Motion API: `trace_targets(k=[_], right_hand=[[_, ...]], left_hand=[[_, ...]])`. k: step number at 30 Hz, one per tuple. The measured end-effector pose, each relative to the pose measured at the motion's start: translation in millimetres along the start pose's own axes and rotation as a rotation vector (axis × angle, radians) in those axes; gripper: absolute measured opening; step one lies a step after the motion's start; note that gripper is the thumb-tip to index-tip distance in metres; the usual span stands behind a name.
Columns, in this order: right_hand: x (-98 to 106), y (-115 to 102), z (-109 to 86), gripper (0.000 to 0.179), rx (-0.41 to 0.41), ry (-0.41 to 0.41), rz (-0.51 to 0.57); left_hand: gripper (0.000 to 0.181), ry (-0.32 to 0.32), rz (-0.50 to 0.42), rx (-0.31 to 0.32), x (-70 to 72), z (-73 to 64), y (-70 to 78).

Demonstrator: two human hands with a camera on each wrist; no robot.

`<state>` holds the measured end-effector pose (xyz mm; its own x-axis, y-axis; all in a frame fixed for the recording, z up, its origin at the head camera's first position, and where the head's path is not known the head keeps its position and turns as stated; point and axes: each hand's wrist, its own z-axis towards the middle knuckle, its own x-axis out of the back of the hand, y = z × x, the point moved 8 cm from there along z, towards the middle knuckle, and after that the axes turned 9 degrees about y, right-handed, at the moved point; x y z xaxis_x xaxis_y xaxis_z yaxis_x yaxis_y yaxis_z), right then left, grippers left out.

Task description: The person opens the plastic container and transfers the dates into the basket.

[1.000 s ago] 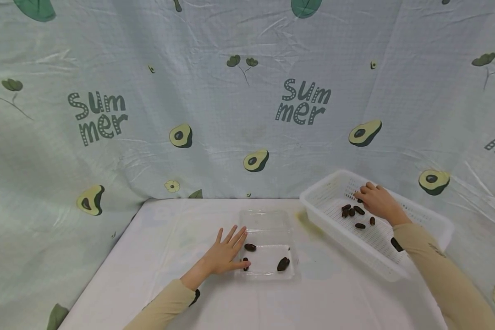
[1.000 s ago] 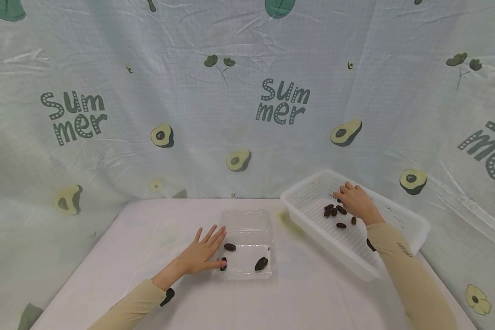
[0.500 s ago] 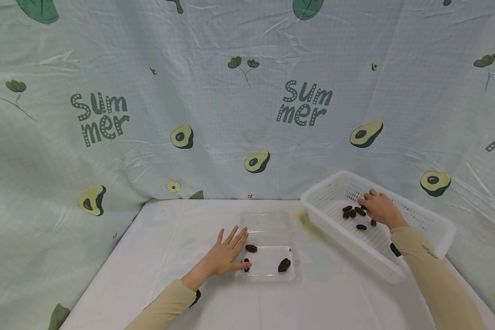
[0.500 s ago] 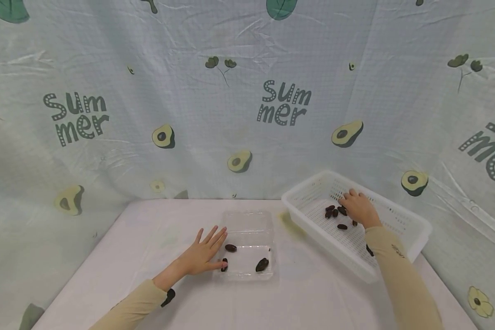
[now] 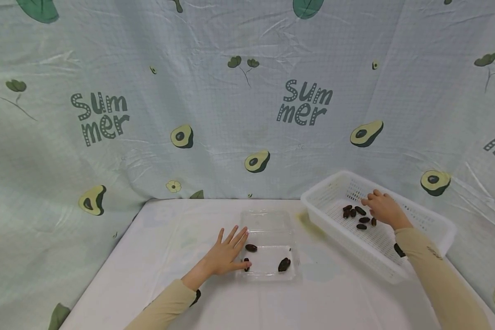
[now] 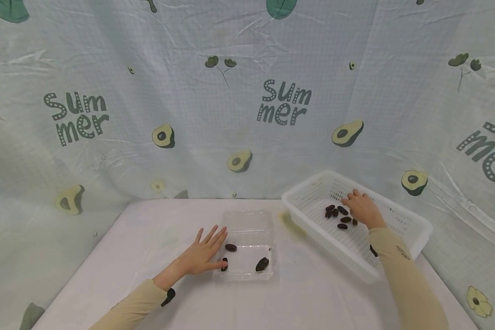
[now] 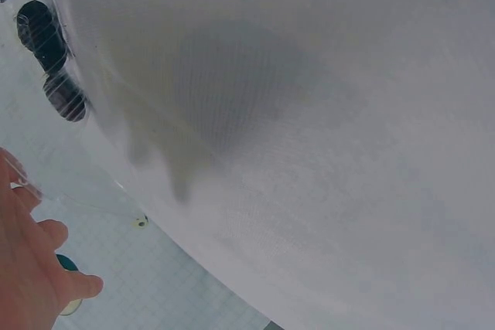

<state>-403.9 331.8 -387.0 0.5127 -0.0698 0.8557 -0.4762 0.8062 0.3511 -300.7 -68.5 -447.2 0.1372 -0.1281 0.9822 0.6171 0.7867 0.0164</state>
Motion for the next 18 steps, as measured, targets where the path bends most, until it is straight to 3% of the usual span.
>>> trace_targets(k=[14, 18], right_hand=[[53, -4, 8.7, 0.017, -0.051, 0.069, 0.131], [75, -15, 15.9, 0.019, -0.018, 0.142, 0.153]], left_hand=[[0.083, -0.014, 0.002, 0.001, -0.8, 1.9, 1.4], [0.083, -0.011, 0.008, -0.004, -1.0, 1.5, 0.2]])
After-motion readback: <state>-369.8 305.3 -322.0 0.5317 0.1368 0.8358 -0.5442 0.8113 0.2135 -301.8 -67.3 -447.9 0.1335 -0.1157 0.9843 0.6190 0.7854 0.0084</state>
